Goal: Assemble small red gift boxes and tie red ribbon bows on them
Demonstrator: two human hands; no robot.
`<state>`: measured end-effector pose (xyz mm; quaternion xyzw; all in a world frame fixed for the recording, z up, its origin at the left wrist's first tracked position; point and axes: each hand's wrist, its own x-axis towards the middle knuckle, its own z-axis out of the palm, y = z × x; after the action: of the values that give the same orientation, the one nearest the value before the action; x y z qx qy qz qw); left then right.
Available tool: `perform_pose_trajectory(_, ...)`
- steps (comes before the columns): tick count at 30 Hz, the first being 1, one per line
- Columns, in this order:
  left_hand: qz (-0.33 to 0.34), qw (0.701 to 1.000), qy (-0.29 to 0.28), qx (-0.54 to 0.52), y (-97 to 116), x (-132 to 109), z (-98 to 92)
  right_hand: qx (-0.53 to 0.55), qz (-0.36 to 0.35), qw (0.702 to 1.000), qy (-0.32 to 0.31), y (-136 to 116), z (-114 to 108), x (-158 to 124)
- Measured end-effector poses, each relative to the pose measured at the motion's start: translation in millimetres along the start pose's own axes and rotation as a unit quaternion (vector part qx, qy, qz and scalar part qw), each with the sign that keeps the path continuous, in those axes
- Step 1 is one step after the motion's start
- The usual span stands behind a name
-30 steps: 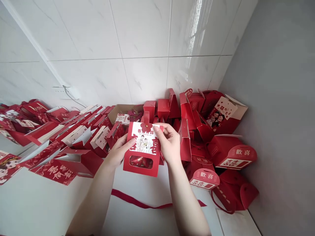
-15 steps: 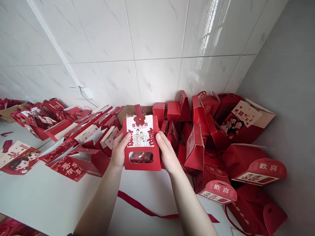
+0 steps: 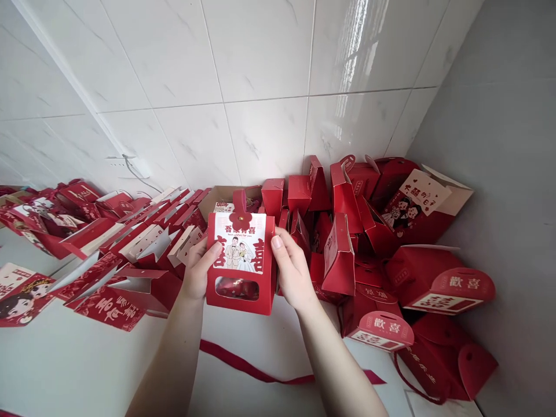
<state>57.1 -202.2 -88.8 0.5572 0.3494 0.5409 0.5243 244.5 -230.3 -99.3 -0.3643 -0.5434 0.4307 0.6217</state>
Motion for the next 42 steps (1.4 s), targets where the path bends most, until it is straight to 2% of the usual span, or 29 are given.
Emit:
perform_pose_trajectory(4,0.048,0.997,0.009,0.056,-1,-1,-0.1,-0.007,0.031,0.999,0.009,10,3,3)
perform_pose_trajectory(9,0.041,0.997,0.011,0.064,-3,-1,1.1,0.013,0.047,0.998,0.025,17,4,7)
perform_pose_trajectory(14,0.027,0.997,-0.004,0.070,-1,0,0.6,-0.021,0.032,0.998,0.043,13,-1,8)
perform_pose_trajectory(18,-0.001,0.994,-0.030,0.108,7,0,-3.3,-0.067,-0.052,0.995,0.061,9,-8,10)
perform_pose_trajectory(23,0.022,0.975,-0.042,0.217,10,-2,-7.4,-0.230,-0.191,0.950,0.089,6,-9,11)
perform_pose_trajectory(26,0.029,0.969,-0.032,0.243,6,-2,-6.8,-0.240,-0.219,0.939,0.114,10,-5,12)
perform_pose_trajectory(30,0.025,0.970,-0.022,0.239,1,-2,-3.9,-0.229,-0.213,0.940,0.135,18,-1,12)
perform_pose_trajectory(36,0.021,0.978,-0.011,0.205,-1,-1,2.1,-0.146,-0.142,0.968,0.145,19,-1,12)
perform_pose_trajectory(39,0.032,0.990,-0.050,0.128,0,1,-1.0,-0.093,-0.152,0.959,0.222,16,-2,14)
perform_pose_trajectory(42,0.017,0.993,-0.093,0.071,1,3,-7.8,-0.057,-0.175,0.915,0.359,14,-4,16)
